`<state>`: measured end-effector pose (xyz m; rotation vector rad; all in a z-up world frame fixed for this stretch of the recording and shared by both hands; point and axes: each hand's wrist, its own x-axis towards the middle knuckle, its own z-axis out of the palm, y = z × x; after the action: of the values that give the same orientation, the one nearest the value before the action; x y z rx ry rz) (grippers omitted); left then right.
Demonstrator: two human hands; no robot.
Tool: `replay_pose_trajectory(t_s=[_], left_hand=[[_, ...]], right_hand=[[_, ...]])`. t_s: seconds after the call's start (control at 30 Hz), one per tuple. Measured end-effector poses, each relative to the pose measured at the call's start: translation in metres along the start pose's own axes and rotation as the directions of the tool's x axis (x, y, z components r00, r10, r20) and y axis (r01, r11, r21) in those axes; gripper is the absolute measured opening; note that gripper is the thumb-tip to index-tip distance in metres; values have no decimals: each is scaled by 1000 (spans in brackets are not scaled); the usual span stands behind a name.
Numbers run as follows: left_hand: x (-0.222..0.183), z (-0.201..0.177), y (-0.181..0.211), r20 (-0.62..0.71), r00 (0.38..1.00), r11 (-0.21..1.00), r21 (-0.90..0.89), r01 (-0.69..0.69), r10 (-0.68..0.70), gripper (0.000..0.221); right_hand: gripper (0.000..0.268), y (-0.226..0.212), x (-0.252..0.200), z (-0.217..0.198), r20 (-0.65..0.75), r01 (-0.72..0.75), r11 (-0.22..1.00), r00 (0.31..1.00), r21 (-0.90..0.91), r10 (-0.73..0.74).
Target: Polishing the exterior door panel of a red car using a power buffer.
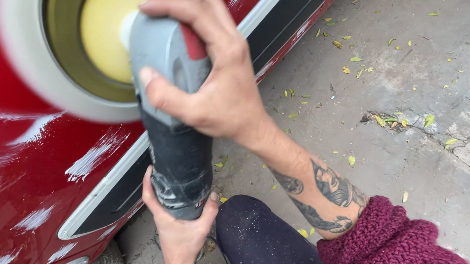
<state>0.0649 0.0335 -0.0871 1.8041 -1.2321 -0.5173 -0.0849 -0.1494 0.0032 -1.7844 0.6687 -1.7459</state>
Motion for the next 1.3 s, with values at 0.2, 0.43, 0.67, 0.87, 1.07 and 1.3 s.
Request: replay_pose_trajectory(t_s=[0.2, 0.43, 0.67, 0.87, 1.07, 1.3], left_hand=[[-39, -54, -65, -102, 995, 997, -73, -13, 5, 118], [-66, -76, -105, -168, 982, 996, 40, -78, 84, 125], [-21, -22, -38, -33, 999, 997, 64, 32, -30, 119], [17, 5, 4, 96, 995, 971, 240, -22, -2, 115], [8, -32, -24, 56, 998, 937, 350, 0, -21, 119], [-48, -117, -111, -87, 978, 898, 420, -134, 187, 122]], right_hand=[[48, -42, -32, 55, 68, -145, 962, 989, 230, 132], [43, -41, -69, 77, 152, -243, 894, 968, 378, 199], [47, 16, -51, 26, 34, -214, 948, 977, 236, 212], [43, 56, -38, -6, -127, -178, 957, 969, 230, 211], [42, 40, -59, 22, -147, -200, 944, 959, 264, 244], [43, -16, -100, 87, -62, -273, 902, 949, 336, 310]])
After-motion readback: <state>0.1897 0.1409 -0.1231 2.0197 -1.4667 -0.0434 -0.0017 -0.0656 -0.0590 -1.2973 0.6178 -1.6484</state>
